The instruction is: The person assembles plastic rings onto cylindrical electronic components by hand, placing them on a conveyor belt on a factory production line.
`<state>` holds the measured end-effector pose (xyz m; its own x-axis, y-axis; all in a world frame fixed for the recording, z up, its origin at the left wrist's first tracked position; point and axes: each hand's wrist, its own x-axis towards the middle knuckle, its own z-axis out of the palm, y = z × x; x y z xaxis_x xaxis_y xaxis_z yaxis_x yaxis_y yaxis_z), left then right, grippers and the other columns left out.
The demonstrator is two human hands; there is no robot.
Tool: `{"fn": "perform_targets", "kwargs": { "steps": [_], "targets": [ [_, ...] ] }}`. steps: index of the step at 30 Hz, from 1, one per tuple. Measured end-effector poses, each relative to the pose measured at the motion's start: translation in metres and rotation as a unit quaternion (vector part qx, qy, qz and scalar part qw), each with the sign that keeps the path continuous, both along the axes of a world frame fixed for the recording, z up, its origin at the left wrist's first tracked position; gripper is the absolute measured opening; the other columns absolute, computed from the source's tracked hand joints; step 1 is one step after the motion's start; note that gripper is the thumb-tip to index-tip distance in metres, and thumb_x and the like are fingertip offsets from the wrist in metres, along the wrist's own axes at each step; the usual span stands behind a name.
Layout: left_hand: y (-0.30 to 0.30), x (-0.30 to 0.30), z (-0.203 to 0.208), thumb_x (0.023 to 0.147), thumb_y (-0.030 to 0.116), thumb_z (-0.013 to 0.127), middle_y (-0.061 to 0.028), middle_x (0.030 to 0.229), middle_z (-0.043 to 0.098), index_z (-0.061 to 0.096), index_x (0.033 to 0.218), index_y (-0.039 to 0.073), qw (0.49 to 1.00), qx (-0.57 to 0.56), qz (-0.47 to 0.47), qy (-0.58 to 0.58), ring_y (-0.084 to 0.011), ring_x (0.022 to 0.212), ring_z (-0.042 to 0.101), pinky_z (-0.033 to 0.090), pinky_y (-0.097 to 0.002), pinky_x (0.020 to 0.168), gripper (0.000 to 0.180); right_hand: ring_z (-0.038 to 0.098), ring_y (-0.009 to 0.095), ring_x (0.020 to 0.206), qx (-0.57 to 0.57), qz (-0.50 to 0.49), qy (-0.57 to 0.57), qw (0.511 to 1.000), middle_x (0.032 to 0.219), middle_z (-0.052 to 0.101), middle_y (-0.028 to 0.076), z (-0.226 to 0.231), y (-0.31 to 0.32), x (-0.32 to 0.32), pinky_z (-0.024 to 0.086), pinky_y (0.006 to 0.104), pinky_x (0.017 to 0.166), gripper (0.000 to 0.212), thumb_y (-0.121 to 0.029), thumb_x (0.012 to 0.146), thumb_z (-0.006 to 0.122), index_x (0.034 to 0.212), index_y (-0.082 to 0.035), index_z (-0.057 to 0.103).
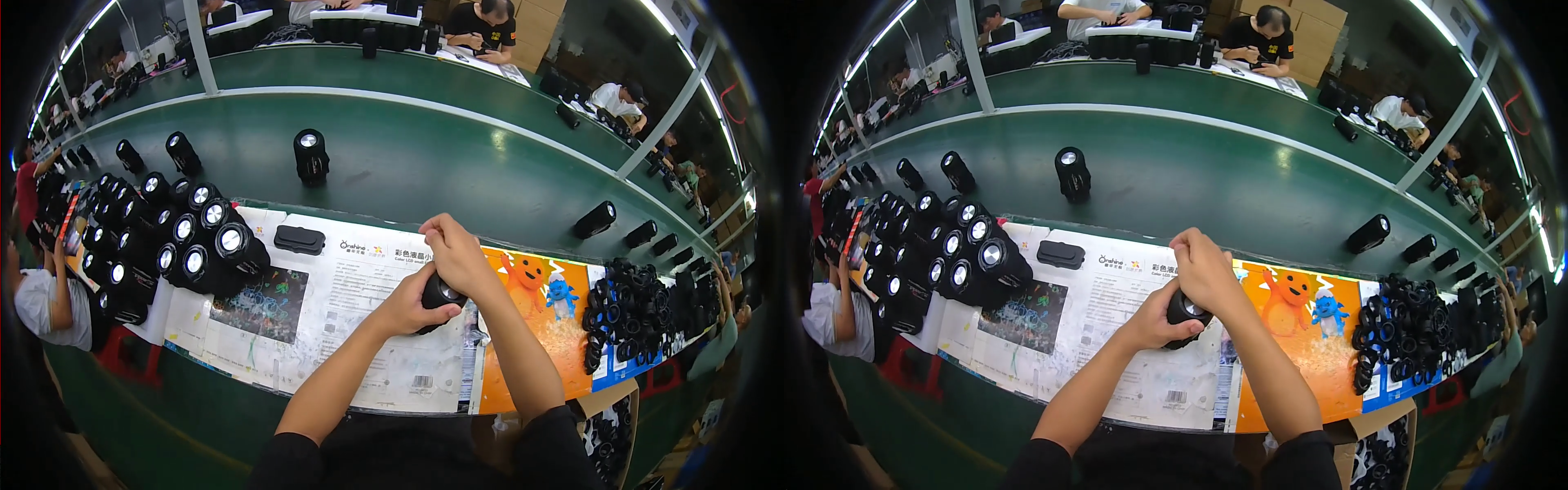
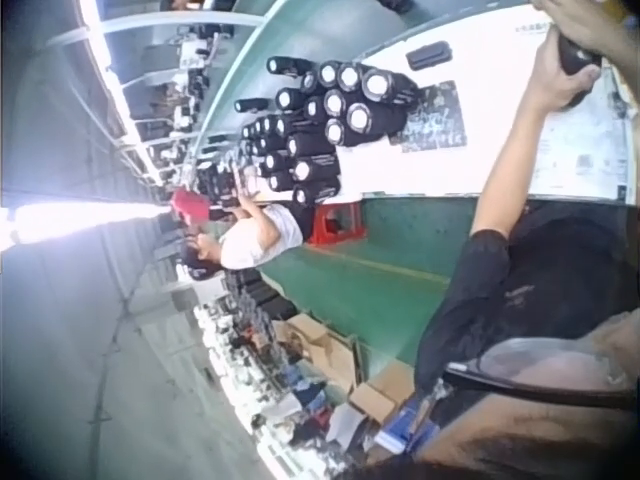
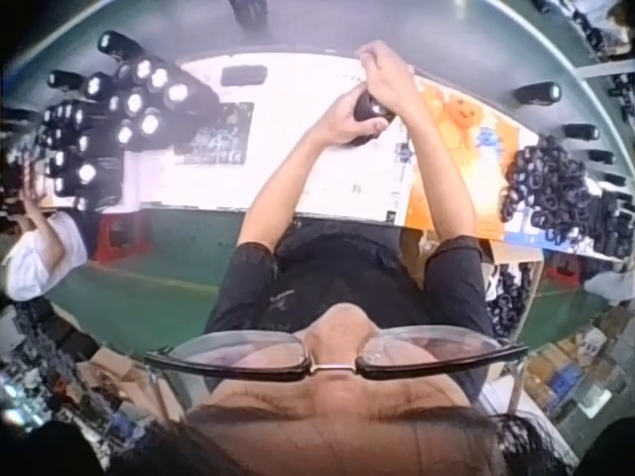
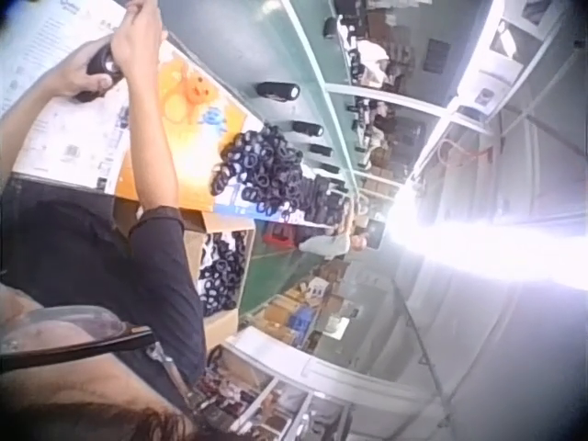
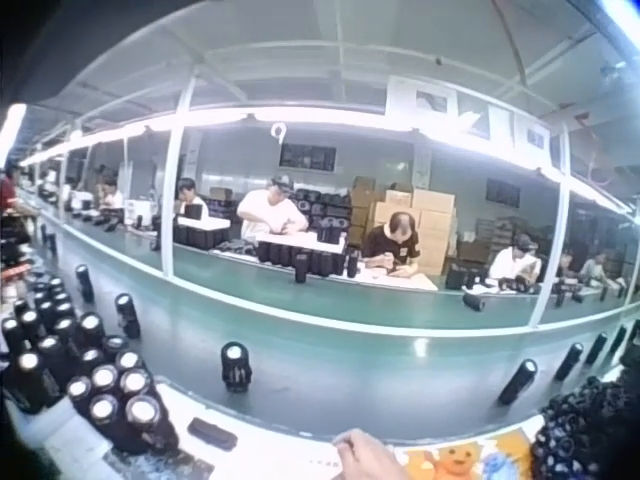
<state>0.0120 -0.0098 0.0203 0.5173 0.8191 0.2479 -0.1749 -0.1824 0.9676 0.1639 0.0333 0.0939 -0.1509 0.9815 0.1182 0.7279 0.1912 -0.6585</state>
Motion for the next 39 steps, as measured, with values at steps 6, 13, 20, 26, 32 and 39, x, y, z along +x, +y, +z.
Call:
{"fn": "perform_targets", "kwargs": {
  "steps": [6, 13, 20, 26, 32, 39],
  "targets": [
    [0.003, 0.003, -0.001, 0.089, 0.039, 0.092, -0.0215, 0.130, 0.071, 0.051, 0.151, -0.003, 1.000, 0.001, -0.007, 0.012, -0.0316, 0.116, 0.071, 0.054, -0.0398, 0.104, 0.085, 0.072, 0.035, 0.115, -0.061, -0.045, 0.028, 0.997, 0.118, 0.076, 0.019, -0.009, 0.003, 0.007, 0.054, 0.0435, 0.103, 0.027, -0.021, 0.107, 0.055, 0.121, -0.003, 0.068],
    [0.009, 0.007, -0.015, 0.096, 0.038, 0.087, -0.0105, 0.126, 0.070, 0.058, 0.144, 0.005, 0.998, -0.013, 0.027, -0.064, -0.0193, 0.112, 0.067, 0.054, -0.0340, 0.102, 0.066, 0.070, 0.019, 0.100, 0.037, -0.055, 0.371, 0.926, 0.109, 0.077, 0.008, -0.024, 0.008, 0.015, 0.052, 0.0344, 0.090, 0.026, -0.026, 0.112, 0.058, 0.116, -0.004, 0.071],
    [0.018, -0.009, -0.004, 0.108, 0.061, 0.065, -0.0183, 0.124, 0.069, 0.052, 0.146, 0.004, 0.918, -0.155, 0.055, -0.360, -0.0314, 0.114, 0.073, 0.065, -0.0472, 0.098, 0.070, 0.073, 0.028, 0.104, -0.220, 0.022, 0.549, 0.806, 0.131, 0.068, 0.016, -0.072, -0.099, 0.016, 0.059, 0.0430, 0.098, 0.056, -0.048, 0.120, 0.043, 0.156, -0.005, 0.043],
    [0.026, -0.029, 0.022, 0.104, 0.036, 0.078, -0.0177, 0.141, 0.065, 0.052, 0.151, 0.004, 0.933, -0.134, 0.039, -0.331, -0.0283, 0.134, 0.066, 0.054, -0.0425, 0.114, 0.062, 0.074, 0.032, 0.100, -0.242, 0.020, 0.689, 0.682, 0.136, 0.066, 0.018, -0.062, -0.084, 0.018, 0.063, 0.0460, 0.091, 0.050, -0.036, 0.118, 0.051, 0.159, -0.009, 0.040],
    [0.115, -0.086, 0.020, 0.094, 0.009, 0.083, -0.0130, 0.143, 0.063, 0.060, 0.145, 0.004, 0.886, 0.152, 0.433, 0.068, -0.0264, 0.136, 0.058, 0.050, -0.0398, 0.112, 0.057, 0.072, 0.033, 0.093, 0.211, -0.101, 0.105, 0.966, 0.109, 0.069, 0.018, -0.001, 0.053, 0.086, 0.058, 0.0423, 0.082, 0.040, -0.027, 0.101, 0.073, 0.138, -0.013, 0.067],
    [0.233, -0.153, -0.017, 0.086, 0.020, 0.094, -0.0205, 0.151, 0.061, 0.046, 0.160, 0.008, 0.915, 0.095, 0.374, 0.114, -0.0345, 0.137, 0.062, 0.048, -0.0440, 0.117, 0.089, 0.068, 0.043, 0.116, 0.068, -0.037, -0.270, 0.960, 0.124, 0.067, 0.025, 0.025, 0.150, 0.095, 0.059, 0.0516, 0.099, 0.051, -0.044, 0.098, 0.074, 0.146, -0.027, 0.067]
  ]
}}
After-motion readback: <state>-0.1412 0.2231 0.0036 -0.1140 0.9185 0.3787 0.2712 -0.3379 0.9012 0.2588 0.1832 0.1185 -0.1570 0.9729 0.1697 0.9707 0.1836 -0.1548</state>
